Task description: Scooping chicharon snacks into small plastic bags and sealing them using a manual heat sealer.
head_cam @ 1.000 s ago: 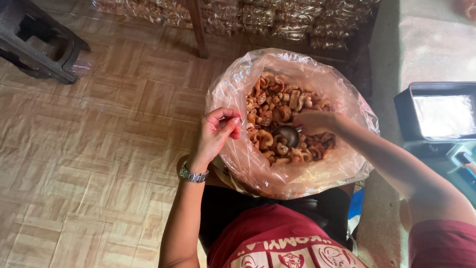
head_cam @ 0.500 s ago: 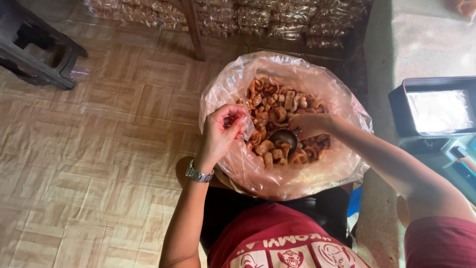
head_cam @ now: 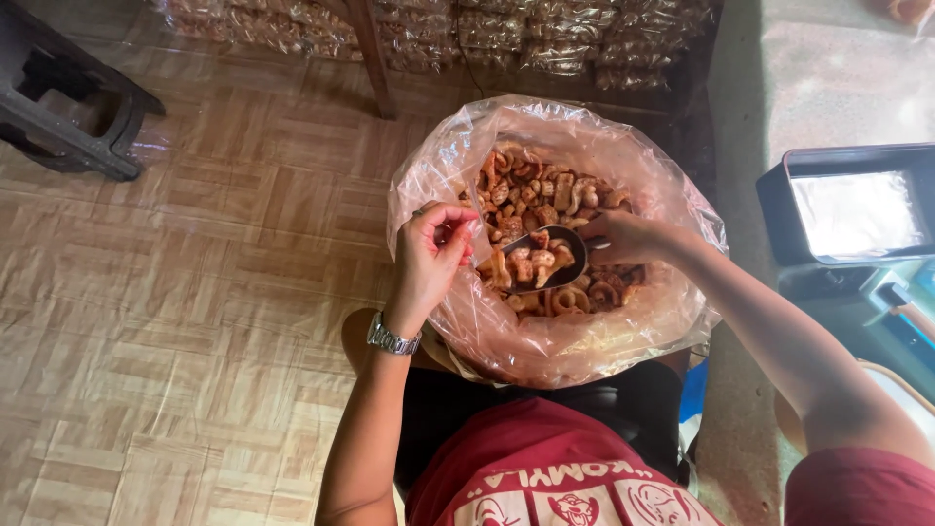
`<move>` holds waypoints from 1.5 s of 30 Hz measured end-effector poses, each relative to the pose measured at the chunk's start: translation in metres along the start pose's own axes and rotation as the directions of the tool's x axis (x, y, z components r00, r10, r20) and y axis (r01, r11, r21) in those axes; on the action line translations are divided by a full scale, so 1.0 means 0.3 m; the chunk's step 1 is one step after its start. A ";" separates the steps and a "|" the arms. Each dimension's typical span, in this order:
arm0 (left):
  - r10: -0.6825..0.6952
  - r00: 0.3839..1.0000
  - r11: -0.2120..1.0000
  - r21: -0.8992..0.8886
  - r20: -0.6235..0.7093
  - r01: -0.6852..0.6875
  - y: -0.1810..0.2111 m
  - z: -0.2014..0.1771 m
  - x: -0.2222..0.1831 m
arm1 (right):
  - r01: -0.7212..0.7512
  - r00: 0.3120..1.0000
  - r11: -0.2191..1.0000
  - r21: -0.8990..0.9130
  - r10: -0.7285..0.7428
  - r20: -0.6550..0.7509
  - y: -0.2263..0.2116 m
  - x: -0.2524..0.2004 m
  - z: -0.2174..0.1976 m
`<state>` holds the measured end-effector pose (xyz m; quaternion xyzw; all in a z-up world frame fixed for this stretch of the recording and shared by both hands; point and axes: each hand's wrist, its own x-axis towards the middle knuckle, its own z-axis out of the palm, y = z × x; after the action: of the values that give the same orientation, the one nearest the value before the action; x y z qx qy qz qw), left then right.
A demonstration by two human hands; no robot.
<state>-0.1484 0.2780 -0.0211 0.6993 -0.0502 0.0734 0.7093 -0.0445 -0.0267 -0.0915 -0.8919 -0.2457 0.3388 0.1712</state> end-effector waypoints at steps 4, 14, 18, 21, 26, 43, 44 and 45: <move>0.014 1.000 1.000 0.016 -0.006 -0.014 0.025 0.016 0.013 | 0.037 0.994 0.994 0.107 -0.025 -0.110 -0.010 -0.055 -0.032; 0.139 0.990 0.966 0.222 -0.006 -0.134 -0.099 0.116 0.044 | 0.004 0.981 0.983 0.181 0.031 -0.191 -0.134 -0.268 -0.140; 0.163 0.986 0.917 0.372 -0.024 -0.143 -0.182 0.181 0.053 | -0.093 0.967 0.967 0.238 0.144 -0.209 -0.224 -0.395 -0.198; 0.191 0.981 0.885 0.427 0.033 -0.187 -0.134 0.230 0.072 | -0.043 0.953 0.993 0.109 0.074 -0.295 -0.210 -0.454 -0.213; 0.192 0.978 0.879 0.428 0.087 -0.210 -0.100 0.303 0.086 | -0.153 0.935 0.964 -0.216 0.070 -0.348 -0.297 -0.516 -0.222; 0.087 0.994 0.783 0.613 0.065 -0.109 -0.075 0.373 0.081 | -0.498 0.814 0.357 -0.790 -0.122 -0.568 -0.453 -0.538 -0.186; 0.089 0.994 0.783 0.613 0.059 -0.107 -0.111 0.344 0.096 | -0.495 0.815 0.356 -0.793 -0.127 -0.566 -0.434 -0.547 -0.191; 0.086 0.996 0.808 0.582 0.039 -0.093 -0.147 0.316 0.109 | -0.475 0.817 0.461 -0.750 -0.086 -0.570 -0.414 -0.557 -0.194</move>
<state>-0.1056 0.1838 -0.0572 0.8803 -0.0620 0.1148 0.4562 -0.1529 -0.0256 0.0953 -0.9310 -0.2149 -0.0773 -0.2847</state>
